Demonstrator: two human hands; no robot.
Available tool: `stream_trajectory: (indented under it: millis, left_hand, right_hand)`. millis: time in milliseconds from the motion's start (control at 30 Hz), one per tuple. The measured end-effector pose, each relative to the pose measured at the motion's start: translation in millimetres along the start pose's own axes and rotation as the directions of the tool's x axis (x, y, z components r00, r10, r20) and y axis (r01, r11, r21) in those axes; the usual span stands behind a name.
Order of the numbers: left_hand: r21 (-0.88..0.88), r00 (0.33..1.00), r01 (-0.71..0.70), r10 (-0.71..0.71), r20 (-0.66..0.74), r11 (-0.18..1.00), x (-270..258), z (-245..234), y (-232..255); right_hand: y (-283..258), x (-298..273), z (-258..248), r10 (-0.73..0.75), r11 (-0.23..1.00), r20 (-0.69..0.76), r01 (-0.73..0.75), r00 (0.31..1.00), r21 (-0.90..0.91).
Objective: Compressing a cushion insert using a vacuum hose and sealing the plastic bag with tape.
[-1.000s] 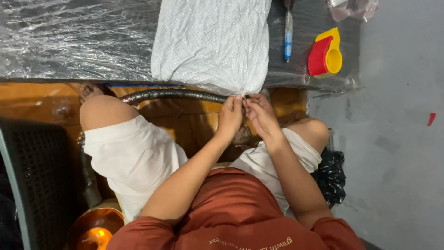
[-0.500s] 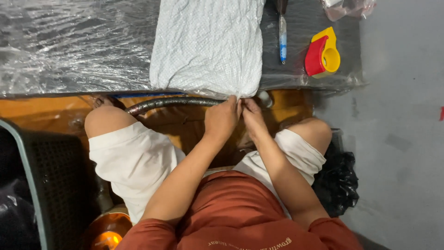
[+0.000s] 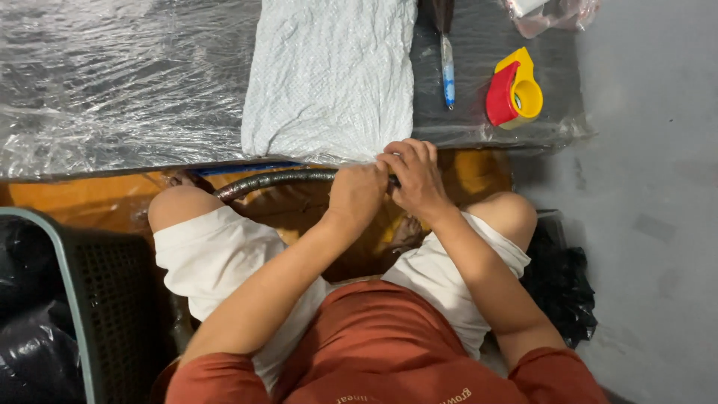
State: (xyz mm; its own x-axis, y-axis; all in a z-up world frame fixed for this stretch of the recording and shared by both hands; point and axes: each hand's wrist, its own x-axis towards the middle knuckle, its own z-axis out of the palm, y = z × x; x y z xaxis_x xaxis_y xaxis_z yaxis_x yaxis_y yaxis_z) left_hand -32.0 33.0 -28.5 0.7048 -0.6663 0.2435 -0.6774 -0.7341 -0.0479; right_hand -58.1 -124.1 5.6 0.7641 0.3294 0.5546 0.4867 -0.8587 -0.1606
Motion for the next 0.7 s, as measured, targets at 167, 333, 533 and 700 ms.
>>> stream_trajectory:
  millis: [167, 333, 533, 700]
  left_hand:
    - [0.073, 0.984, -0.150, 0.142, 0.106, 0.986, 10, -38, -18]
    - [0.024, 0.980, -0.199, 0.198, 0.031, 0.980, 19, -75, -47]
    - [-0.015, 0.906, -0.223, 0.201, -0.374, 0.975, 1, -122, -55]
    - [0.002, 0.979, -0.197, 0.197, -0.051, 0.980, -21, -109, -57]
  right_hand:
    - [11, -7, 20, -0.042, 0.999, -0.086, 0.039, 0.995, -0.034]
    - [1, 13, 9, -0.057, 0.998, -0.177, 0.050, 0.983, -0.044]
    - [9, 22, 11, 0.053, 0.994, -0.216, -0.031, 0.975, 0.107]
    - [-7, 45, -17, 0.148, 0.971, -0.241, -0.095, 0.959, 0.218]
